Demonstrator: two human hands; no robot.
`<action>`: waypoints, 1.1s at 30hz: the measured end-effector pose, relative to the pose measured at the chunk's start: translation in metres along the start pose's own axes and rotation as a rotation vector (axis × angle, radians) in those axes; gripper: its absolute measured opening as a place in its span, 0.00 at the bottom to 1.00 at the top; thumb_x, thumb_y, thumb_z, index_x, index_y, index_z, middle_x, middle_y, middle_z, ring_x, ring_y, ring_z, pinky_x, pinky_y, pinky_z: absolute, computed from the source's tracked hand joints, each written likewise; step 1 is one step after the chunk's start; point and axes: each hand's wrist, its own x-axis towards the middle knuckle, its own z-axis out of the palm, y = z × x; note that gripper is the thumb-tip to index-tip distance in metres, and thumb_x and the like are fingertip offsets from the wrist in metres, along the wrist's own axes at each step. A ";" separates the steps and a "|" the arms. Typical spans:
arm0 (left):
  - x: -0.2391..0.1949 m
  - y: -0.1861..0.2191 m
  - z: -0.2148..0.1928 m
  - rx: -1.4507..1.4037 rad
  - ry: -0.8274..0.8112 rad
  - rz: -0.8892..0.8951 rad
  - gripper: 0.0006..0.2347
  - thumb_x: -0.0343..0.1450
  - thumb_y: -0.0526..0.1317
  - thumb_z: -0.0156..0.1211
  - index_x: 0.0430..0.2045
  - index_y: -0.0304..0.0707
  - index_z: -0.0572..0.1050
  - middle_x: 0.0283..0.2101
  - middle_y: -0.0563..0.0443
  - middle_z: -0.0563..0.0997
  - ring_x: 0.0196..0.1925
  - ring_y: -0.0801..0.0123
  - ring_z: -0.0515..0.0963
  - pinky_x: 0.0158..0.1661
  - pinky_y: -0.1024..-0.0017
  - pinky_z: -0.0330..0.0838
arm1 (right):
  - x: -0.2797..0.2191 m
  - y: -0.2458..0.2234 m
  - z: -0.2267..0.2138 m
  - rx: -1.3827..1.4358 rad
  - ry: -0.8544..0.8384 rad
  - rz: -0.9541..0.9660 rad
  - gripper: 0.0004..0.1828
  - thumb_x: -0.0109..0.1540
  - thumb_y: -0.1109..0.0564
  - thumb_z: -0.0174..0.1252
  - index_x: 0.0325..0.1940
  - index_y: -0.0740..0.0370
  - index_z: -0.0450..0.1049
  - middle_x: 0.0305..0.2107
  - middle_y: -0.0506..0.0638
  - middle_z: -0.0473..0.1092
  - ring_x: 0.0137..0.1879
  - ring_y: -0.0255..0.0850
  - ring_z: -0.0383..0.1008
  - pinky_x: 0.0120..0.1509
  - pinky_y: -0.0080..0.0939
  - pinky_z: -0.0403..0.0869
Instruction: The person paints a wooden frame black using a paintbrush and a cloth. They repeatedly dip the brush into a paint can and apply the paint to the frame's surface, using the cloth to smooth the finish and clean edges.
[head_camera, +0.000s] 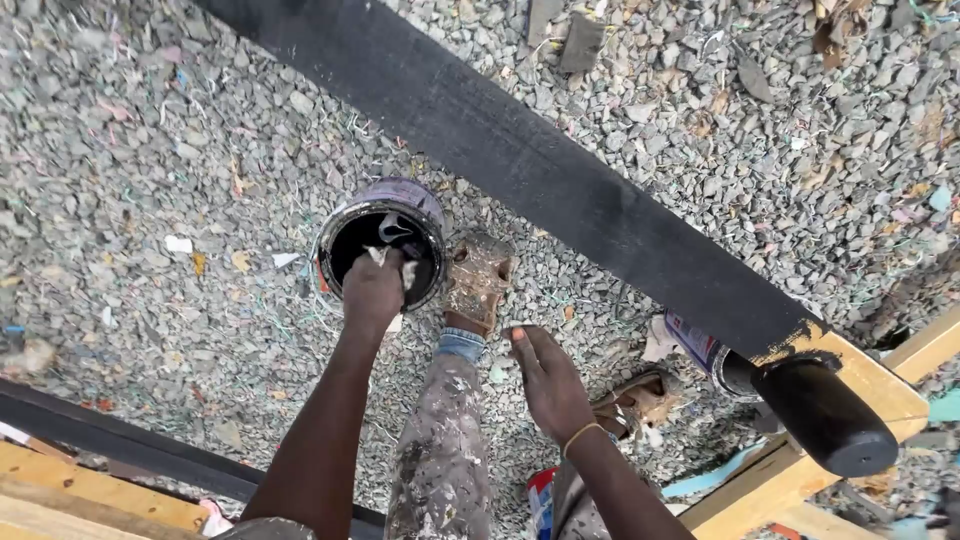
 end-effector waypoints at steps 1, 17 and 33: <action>-0.001 0.005 -0.008 -0.053 -0.080 -0.132 0.21 0.76 0.55 0.48 0.44 0.30 0.73 0.39 0.35 0.77 0.43 0.48 0.75 0.41 0.49 0.70 | -0.006 0.006 -0.003 -0.027 0.016 -0.036 0.36 0.67 0.31 0.29 0.54 0.57 0.73 0.48 0.59 0.76 0.59 0.55 0.77 0.61 0.54 0.73; -0.202 0.181 -0.005 -0.569 -0.646 -0.253 0.23 0.58 0.30 0.66 0.51 0.34 0.76 0.50 0.34 0.82 0.50 0.48 0.80 0.47 0.52 0.76 | -0.141 0.138 -0.150 -0.253 1.214 -0.728 0.20 0.76 0.61 0.24 0.53 0.77 0.62 0.32 0.64 0.68 0.36 0.55 0.69 0.43 0.53 0.68; -0.300 0.359 0.214 1.116 -0.856 1.741 0.29 0.60 0.24 0.64 0.51 0.65 0.79 0.61 0.33 0.74 0.65 0.34 0.70 0.57 0.43 0.68 | -0.039 0.243 -0.248 0.464 1.782 -0.144 0.19 0.73 0.48 0.37 0.52 0.66 0.65 0.46 0.59 0.62 0.57 0.56 0.66 0.67 0.51 0.64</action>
